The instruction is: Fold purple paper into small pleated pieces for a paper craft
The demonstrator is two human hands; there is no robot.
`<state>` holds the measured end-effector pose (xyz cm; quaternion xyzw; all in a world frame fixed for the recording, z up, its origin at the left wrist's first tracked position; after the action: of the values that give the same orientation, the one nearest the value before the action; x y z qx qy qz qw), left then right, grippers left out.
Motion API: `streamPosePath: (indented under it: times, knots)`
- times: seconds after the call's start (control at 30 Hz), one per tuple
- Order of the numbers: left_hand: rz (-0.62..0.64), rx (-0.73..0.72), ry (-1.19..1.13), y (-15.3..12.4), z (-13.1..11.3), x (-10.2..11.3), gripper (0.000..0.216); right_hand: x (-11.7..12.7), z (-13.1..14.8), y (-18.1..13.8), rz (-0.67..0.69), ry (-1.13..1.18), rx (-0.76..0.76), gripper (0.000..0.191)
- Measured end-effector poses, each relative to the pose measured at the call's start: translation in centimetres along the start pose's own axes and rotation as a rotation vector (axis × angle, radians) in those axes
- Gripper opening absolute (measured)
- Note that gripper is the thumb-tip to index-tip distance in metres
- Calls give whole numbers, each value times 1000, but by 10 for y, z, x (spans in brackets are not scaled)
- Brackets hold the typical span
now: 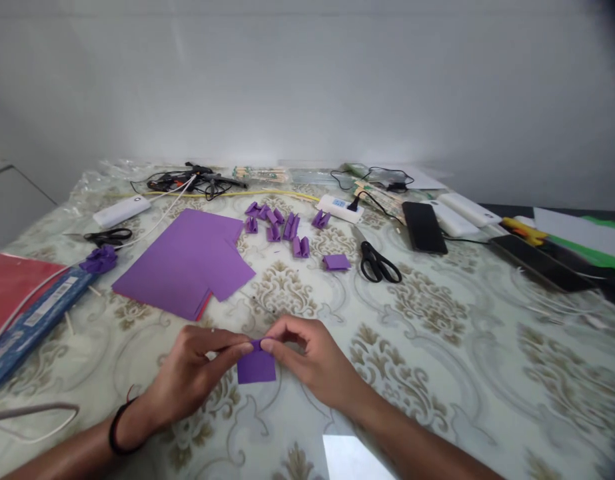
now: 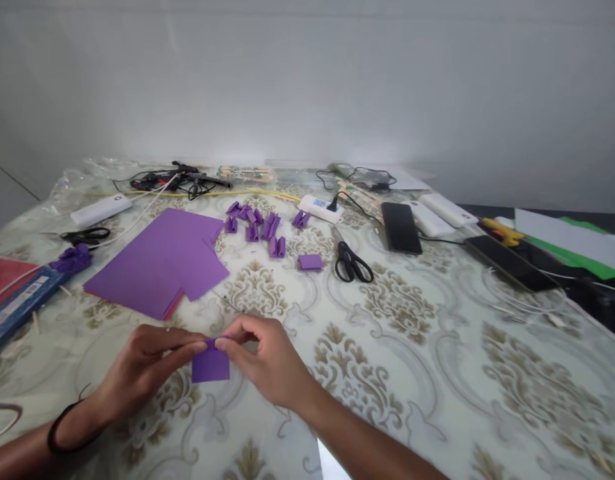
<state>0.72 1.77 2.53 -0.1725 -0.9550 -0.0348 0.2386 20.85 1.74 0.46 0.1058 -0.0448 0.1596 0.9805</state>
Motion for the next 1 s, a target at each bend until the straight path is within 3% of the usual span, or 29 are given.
streamPosePath:
  times: [0.2, 0.37, 0.47, 0.63, 0.77, 0.87, 1.0]
  knots:
    - [126, 87, 74, 4, 6, -3, 28, 3, 2, 0, -1, -79, 83, 19]
    - [132, 109, 100, 4, 12, -6, 31, 3, 2, -4, -9, -79, 61, 20]
    - [115, 175, -69, 3, 16, -7, 27, 7, 6, -7, -15, -57, 78, 12]
    - [185, 279, -485, 2, 12, -7, 36, 8, 14, -9, 98, -27, 267, 36]
    - [207, 262, -481, 0, 6, -7, 27, 6, 9, -6, 92, -37, 285, 25]
    - [167, 268, -333, 0, 5, -7, 40, 5, 1, -4, 53, -26, 256, 19]
    - [354, 344, -365, 5, 5, -13, 47, 7, -5, -1, 16, -55, 232, 6]
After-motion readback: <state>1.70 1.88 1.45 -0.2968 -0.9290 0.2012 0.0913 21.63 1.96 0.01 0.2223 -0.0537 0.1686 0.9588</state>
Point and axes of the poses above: each hand's wrist, its own y-axis towards the middle knuckle, its own x-axis out of the back of the hand, z = x × y, the point moved 3 cm from there along y, towards the middle knuckle, and after that the axes turned 11 degrees about x, right-handed, at the moved point
